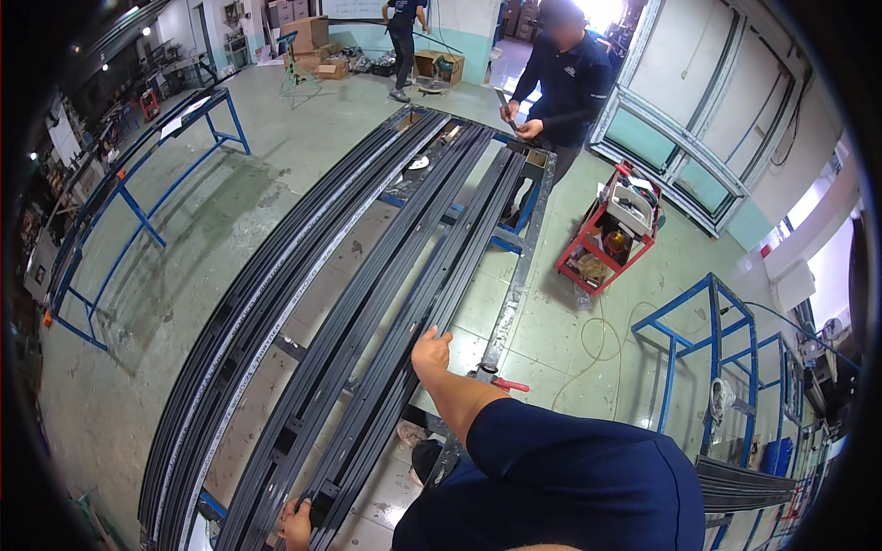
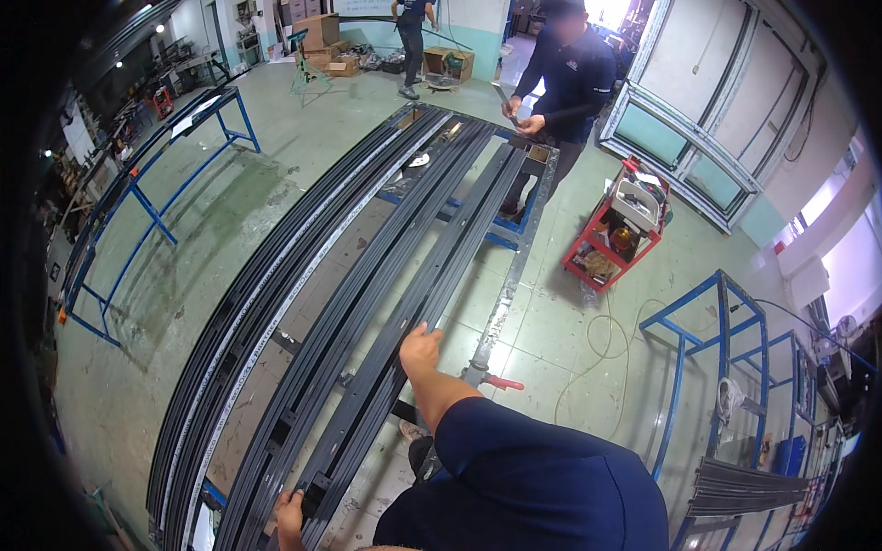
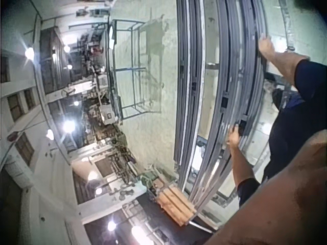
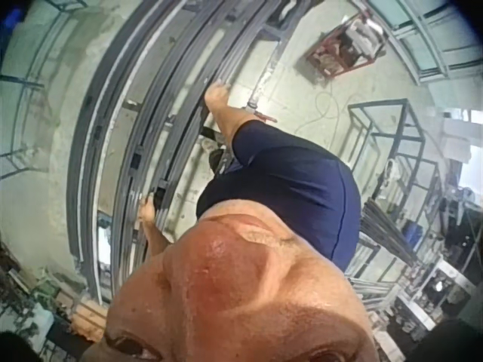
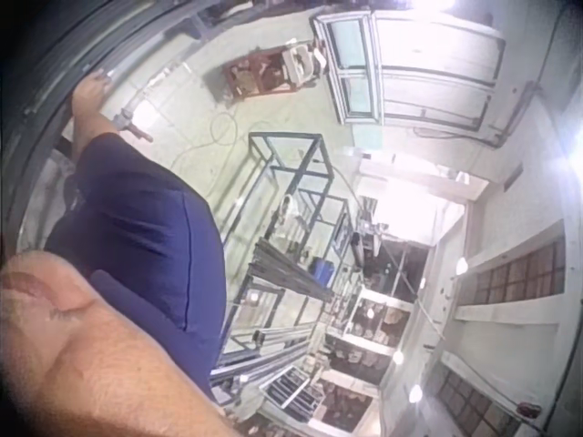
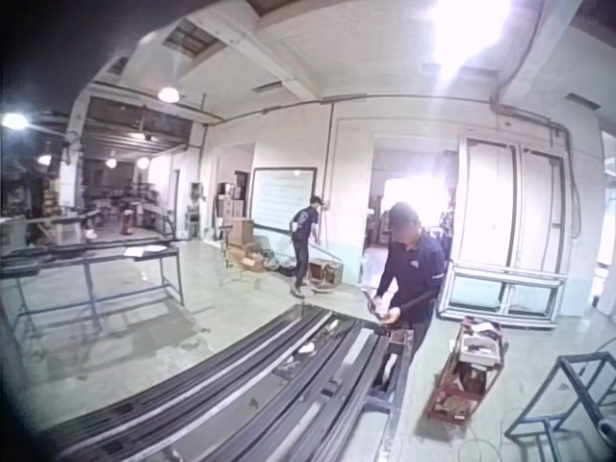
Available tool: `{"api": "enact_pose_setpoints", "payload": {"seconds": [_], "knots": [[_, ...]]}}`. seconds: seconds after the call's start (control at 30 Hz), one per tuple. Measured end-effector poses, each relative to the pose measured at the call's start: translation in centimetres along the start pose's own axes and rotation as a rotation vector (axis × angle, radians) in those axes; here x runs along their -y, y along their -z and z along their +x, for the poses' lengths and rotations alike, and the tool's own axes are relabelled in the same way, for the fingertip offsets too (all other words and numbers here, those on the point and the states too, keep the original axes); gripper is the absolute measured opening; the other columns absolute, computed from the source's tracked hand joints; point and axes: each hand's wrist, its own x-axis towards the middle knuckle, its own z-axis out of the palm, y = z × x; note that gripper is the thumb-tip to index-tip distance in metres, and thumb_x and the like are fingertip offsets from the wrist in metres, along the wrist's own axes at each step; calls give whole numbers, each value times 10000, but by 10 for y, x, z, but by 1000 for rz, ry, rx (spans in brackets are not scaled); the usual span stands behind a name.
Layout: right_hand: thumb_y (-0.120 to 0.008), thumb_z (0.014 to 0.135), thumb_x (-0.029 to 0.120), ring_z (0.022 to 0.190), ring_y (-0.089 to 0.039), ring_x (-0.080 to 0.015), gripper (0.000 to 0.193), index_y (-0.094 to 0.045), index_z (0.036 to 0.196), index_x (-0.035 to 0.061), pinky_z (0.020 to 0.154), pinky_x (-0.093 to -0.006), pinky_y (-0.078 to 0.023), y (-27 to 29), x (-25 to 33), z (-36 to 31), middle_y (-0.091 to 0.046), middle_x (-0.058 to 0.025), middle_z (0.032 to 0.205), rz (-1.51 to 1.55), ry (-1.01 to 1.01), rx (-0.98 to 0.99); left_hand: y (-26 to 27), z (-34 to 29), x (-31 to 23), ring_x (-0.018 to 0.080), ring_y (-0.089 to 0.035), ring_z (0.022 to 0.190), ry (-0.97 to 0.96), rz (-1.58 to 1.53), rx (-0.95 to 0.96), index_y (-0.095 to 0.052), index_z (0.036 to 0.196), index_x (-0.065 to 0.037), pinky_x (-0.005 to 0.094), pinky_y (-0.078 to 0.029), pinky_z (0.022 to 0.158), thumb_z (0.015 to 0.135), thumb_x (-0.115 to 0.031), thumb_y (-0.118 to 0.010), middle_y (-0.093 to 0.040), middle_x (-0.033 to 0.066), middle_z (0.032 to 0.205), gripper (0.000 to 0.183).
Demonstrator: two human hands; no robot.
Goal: The person arranges and aligns metal frame profiles on a workbench by hand.
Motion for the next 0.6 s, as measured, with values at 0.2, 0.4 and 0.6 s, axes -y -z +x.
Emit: {"api": "enact_pose_setpoints", "payload": {"seconds": [0.2, 0.4, 0.6], "knots": [[-385, 1053, 469, 1159, -625, -487, 591, -433, 1391, -13, 1014, -529, -473, 2, 6, -7, -654, -330, 1209, 2, -29, 42, 7, 1, 3, 343, -505, 1334, 19, -42, 23, -714, 1222, -174, 637, -101, 1174, 879, -475, -673, -665, 93, 1297, 458], [-402, 1050, 443, 1083, -648, -502, 562, -439, 1334, -39, 961, -560, -492, -4, 4, -3, -675, -338, 1119, -13, 59, -59, 7, -3, -4, 345, -470, 1368, 32, -24, 24, -702, 1246, -178, 633, -58, 1189, 883, -470, -664, -645, 88, 1335, 466], [-406, 1049, 444, 1095, -646, -498, 563, -436, 1336, -39, 975, -546, -490, 2, 7, -10, -671, -341, 1127, 4, 21, -31, 5, 3, 2, 358, -400, 1441, 75, 7, 40, -679, 1303, -225, 671, 16, 1196, 889, -500, -651, -628, 78, 1391, 498]]}}
